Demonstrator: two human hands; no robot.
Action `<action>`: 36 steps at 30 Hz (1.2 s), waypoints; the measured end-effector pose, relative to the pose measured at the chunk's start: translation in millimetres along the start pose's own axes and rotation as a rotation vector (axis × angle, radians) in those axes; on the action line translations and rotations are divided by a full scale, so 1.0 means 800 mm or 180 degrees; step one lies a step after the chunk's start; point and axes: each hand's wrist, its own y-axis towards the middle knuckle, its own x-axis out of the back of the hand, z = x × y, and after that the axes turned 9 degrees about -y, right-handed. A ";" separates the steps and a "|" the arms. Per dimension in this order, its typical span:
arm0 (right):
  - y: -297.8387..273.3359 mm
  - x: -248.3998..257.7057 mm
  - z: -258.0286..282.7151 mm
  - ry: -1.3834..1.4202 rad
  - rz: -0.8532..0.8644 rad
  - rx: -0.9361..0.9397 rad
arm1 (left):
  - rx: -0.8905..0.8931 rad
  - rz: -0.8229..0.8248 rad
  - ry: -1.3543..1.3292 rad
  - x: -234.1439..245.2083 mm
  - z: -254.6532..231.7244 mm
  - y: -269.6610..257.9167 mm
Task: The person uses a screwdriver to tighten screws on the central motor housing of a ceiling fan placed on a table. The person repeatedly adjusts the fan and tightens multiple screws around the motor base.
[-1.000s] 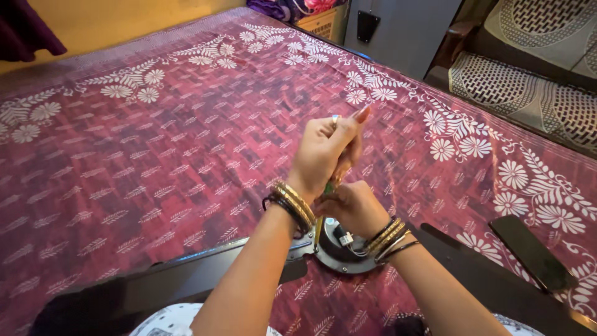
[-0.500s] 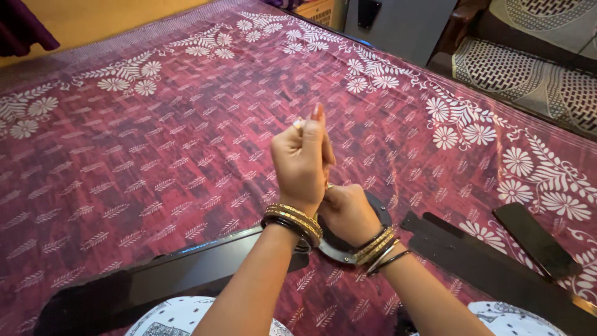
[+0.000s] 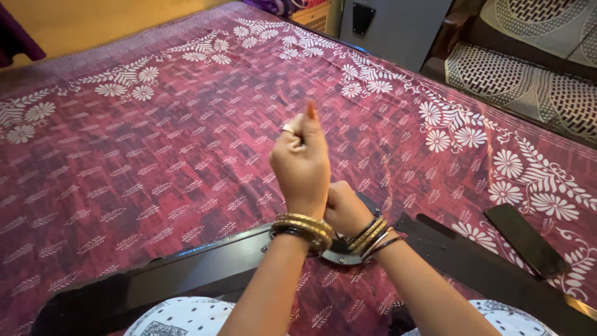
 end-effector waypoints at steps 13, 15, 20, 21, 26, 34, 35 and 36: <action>-0.002 0.019 0.014 0.0921 0.0854 -0.0153 | 0.1463 0.1688 -0.1282 0.044 -0.007 0.000; -0.009 0.016 0.021 0.0991 0.0881 -0.0140 | 0.1124 0.1920 -0.1436 0.058 -0.007 -0.003; -0.029 0.001 0.022 -0.0308 0.0681 -0.0565 | 0.1372 0.1834 -0.1089 0.096 -0.013 -0.028; -0.038 -0.003 0.018 -0.0276 0.0672 -0.0610 | 0.1500 0.1814 -0.1075 0.102 -0.012 -0.031; -0.095 -0.038 -0.003 -0.0127 -0.0336 -0.1087 | 0.0833 0.1666 -0.1209 0.126 0.002 -0.020; -0.185 -0.100 -0.021 -0.0727 -0.0485 -0.0837 | 0.0756 0.0358 -0.1392 0.148 0.021 -0.001; -0.187 -0.101 -0.024 -0.0806 -0.0433 -0.0856 | 0.0645 0.0250 -0.1287 0.152 0.017 -0.001; -0.189 -0.102 -0.026 -0.0886 -0.0381 -0.0874 | 0.0533 0.0142 -0.1183 0.154 0.013 -0.001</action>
